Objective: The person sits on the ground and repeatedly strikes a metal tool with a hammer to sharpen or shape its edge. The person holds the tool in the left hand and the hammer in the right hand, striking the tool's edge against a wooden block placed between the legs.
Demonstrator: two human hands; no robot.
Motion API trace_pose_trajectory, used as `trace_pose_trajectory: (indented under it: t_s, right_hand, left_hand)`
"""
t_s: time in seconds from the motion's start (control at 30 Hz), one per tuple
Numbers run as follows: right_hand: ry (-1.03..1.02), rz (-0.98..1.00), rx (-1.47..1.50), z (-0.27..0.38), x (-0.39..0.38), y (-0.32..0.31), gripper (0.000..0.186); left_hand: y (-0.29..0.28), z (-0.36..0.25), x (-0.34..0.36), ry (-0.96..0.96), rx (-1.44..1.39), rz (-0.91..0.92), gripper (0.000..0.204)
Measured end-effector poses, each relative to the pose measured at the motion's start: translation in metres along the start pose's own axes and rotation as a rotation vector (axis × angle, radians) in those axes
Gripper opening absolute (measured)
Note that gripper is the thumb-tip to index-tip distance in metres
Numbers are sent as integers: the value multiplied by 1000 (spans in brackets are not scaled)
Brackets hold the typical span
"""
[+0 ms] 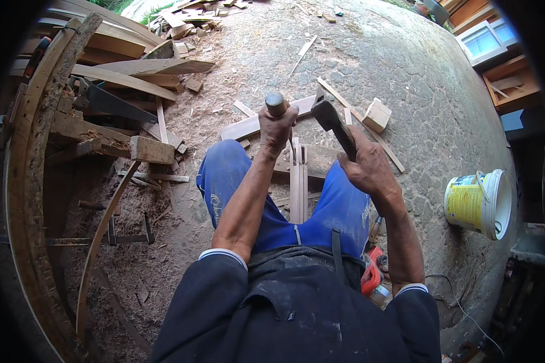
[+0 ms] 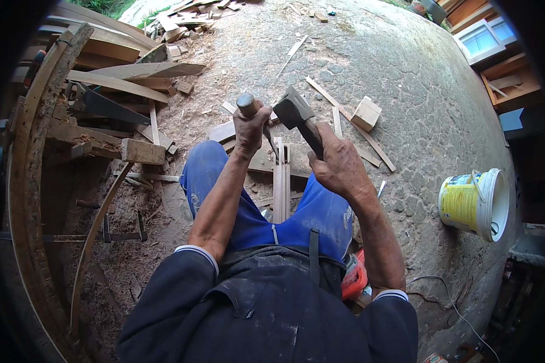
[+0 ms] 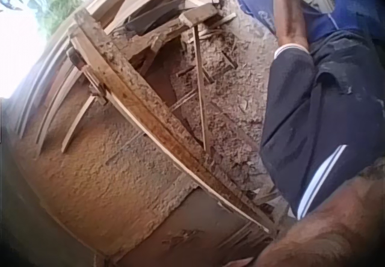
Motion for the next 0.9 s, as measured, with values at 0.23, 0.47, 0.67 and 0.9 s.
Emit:
trace_pose_trajectory:
  t_s: [0.23, 0.47, 0.67, 0.9]
  right_hand:
    - [140, -48, 98, -19, -17, 6, 44]
    - [158, -10, 130, -28, -22, 16, 46]
    - [116, -3, 153, -28, -22, 20, 48]
    - [117, 80, 88, 9, -2, 0, 48]
  left_hand:
    - [-8, 14, -11, 4, 207, 45, 14]
    - [-6, 13, -17, -5, 239, 72, 14]
    - [-9, 18, -20, 9, 203, 43, 14]
    - [-2, 30, -35, -25, 336, 16, 14]
Point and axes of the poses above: each hand's wrist, its own x-axis towards the middle knuckle, its own y-axis out of the palm, z = x × y, the point moved 8 cm from there along x, towards the middle knuckle, and after that the axes turned 10 degrees about -x, right-handed, at the moved point
